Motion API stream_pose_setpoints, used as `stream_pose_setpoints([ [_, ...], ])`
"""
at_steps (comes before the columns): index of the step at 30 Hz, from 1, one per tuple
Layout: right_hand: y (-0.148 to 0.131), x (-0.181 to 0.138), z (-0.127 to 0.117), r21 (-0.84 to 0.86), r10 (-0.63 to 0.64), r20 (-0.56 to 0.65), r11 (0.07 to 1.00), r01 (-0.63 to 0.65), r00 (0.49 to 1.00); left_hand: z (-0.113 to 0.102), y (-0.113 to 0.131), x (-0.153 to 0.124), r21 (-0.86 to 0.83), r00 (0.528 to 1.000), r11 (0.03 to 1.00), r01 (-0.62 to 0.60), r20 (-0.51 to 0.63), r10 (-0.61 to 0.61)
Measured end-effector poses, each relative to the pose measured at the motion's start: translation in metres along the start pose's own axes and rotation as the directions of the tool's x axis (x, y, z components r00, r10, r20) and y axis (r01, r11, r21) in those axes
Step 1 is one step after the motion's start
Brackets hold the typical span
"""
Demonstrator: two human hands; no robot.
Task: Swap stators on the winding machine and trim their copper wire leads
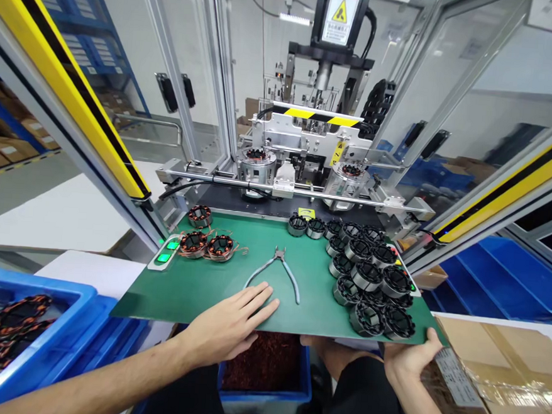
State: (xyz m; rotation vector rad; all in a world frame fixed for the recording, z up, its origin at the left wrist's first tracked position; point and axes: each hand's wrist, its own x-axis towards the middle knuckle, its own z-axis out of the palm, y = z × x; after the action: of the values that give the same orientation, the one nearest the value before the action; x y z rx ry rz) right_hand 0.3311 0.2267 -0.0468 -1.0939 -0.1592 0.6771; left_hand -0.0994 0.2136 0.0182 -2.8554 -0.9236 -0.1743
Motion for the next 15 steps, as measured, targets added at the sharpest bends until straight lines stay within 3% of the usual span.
stream_pose_setpoints([
  [15,-0.0037,-0.006,0.0039,-0.021,0.016,-0.013,1.0,-0.017,1.0,-0.0011,0.0001,-0.0008,0.001,1.0,1.0,-0.002,-0.002,0.002],
])
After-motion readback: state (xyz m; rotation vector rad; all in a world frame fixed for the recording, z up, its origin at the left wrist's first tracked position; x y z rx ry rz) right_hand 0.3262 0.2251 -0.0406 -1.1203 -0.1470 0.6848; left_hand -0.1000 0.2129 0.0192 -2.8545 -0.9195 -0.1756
